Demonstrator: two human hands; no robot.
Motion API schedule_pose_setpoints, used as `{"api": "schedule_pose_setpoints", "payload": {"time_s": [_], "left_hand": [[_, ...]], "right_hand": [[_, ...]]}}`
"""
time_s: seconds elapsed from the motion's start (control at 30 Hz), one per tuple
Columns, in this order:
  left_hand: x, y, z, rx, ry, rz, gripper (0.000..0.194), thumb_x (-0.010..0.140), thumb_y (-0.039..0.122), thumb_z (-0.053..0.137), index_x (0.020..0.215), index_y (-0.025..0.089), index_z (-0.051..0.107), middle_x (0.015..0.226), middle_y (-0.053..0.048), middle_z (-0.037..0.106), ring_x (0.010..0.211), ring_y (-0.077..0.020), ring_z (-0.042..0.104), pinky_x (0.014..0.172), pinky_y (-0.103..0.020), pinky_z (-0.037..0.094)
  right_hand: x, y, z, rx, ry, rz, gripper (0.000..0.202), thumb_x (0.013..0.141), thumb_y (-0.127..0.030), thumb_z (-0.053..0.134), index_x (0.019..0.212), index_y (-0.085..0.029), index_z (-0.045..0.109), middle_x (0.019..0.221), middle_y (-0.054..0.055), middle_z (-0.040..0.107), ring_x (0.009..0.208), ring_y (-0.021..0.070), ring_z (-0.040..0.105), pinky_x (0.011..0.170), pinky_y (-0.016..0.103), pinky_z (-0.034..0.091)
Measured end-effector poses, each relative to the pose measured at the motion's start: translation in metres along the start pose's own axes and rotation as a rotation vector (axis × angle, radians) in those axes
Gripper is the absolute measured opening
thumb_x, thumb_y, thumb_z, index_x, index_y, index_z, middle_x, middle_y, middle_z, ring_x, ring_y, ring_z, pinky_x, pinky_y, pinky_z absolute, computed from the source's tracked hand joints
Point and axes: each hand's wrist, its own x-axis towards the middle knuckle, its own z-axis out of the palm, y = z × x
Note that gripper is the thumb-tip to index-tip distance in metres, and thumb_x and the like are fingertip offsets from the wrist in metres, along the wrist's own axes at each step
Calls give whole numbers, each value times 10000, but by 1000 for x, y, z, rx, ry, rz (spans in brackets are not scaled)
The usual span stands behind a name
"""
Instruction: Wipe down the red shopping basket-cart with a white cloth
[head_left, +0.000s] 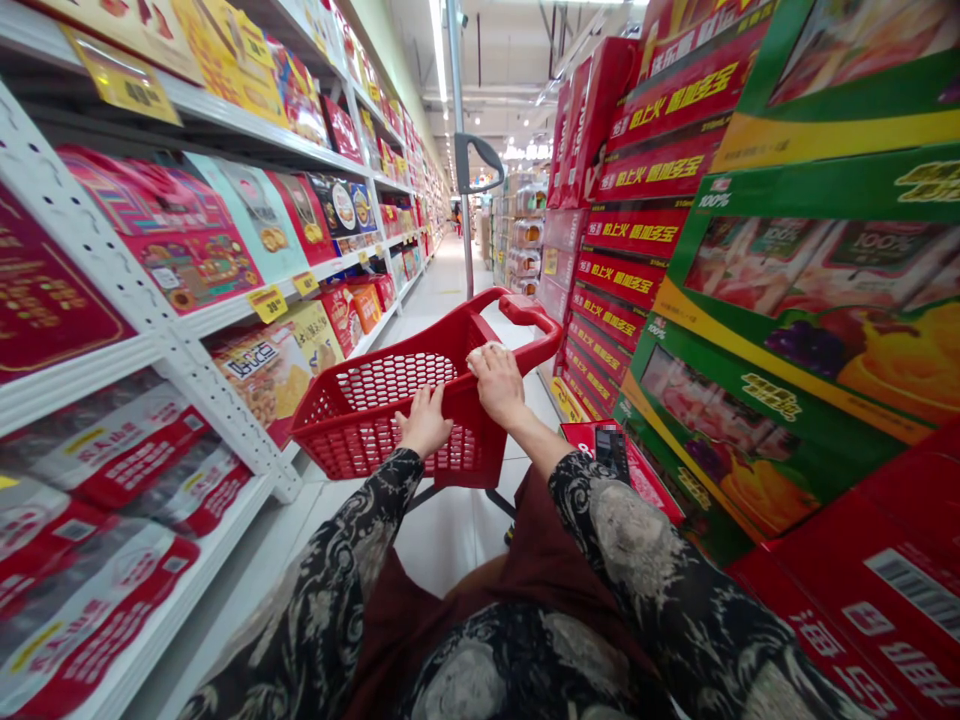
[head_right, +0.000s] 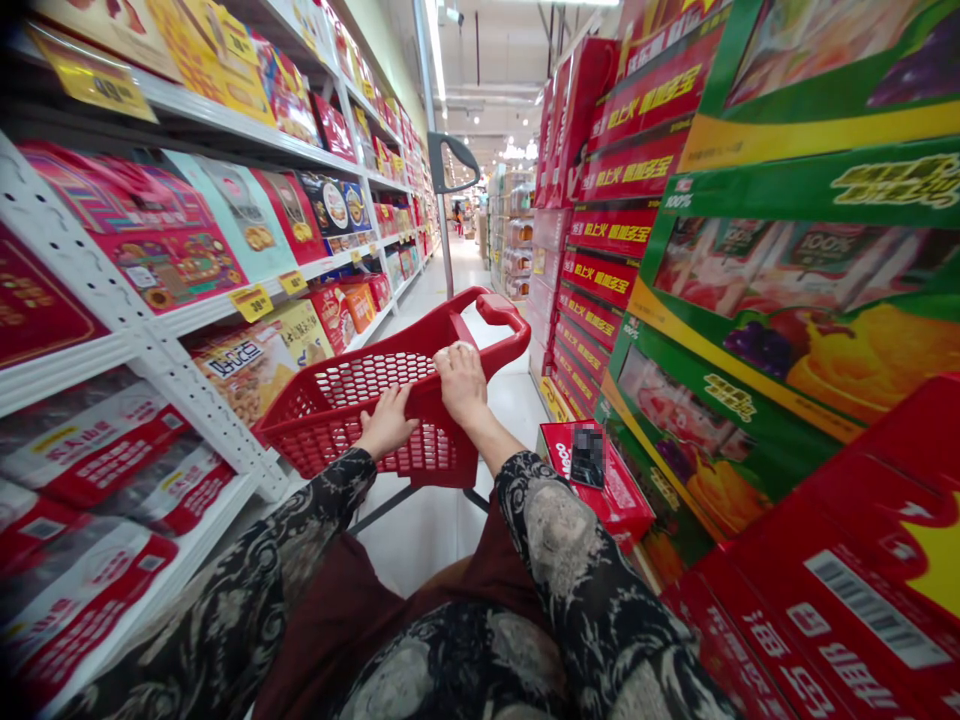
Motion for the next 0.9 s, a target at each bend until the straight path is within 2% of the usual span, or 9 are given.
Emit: {"api": "schedule_pose_setpoints", "payload": {"time_s": [0.1, 0.17, 0.27, 0.37, 0.5, 0.73, 0.9], "left_hand": [[-1, 1, -1, 1, -2, -3, 691, 784, 266, 479, 1431, 222, 237, 1538, -118, 186, 1413, -304, 159, 1030, -690, 221], [-2, 1, -1, 1, 3, -2, 685, 785, 261, 477, 1428, 226, 243, 1538, -114, 188, 1413, -295, 162, 1035, -685, 218], [-3, 0, 0, -2, 9, 4, 676, 790, 264, 472, 1426, 231, 247, 1538, -111, 190, 1412, -291, 169, 1036, -685, 217], [-2, -1, 0, -4, 1, 3, 677, 795, 269, 467, 1430, 223, 239, 1537, -110, 193, 1414, -284, 165, 1035, -689, 213], [-1, 0, -1, 10, -7, -6, 666, 801, 281, 459, 1429, 218, 246, 1537, -105, 196, 1414, -276, 169, 1052, -673, 202], [-1, 1, -1, 23, 5, -3, 675, 792, 291, 471, 1426, 228, 249, 1535, -109, 203, 1410, -296, 175, 1046, -672, 217], [1, -1, -1, -52, 32, 11, 658, 776, 254, 493, 1403, 230, 294, 1521, -126, 240, 1400, -300, 209, 1051, -679, 183]], "right_hand": [[0, -7, 9, 14, -29, -115, 288, 910, -148, 427, 1163, -173, 563, 1234, 118, 559, 1229, 242, 396, 1066, 426, 274], [3, -5, 6, 16, -45, -115, 265, 918, -164, 424, 1133, -178, 579, 1177, 113, 588, 1186, 237, 432, 1044, 412, 298], [10, 11, -10, 11, -6, -8, 264, 930, -173, 397, 1102, -194, 596, 1113, 102, 612, 1119, 229, 477, 1018, 413, 314], [14, 28, -26, -29, 97, 132, 303, 920, -154, 389, 1157, -186, 574, 1239, 121, 552, 1215, 253, 402, 1056, 468, 242], [10, 32, -25, -92, 65, 214, 330, 890, -138, 415, 1187, -129, 559, 1295, 164, 507, 1253, 289, 363, 1079, 500, 191], [2, -5, 5, -15, -38, -42, 315, 912, -142, 410, 1191, -153, 554, 1252, 146, 545, 1233, 247, 400, 1088, 447, 242], [0, -19, 9, 106, -121, -141, 290, 907, -158, 453, 1169, -151, 577, 1265, 139, 551, 1247, 238, 410, 1096, 419, 270]]}}
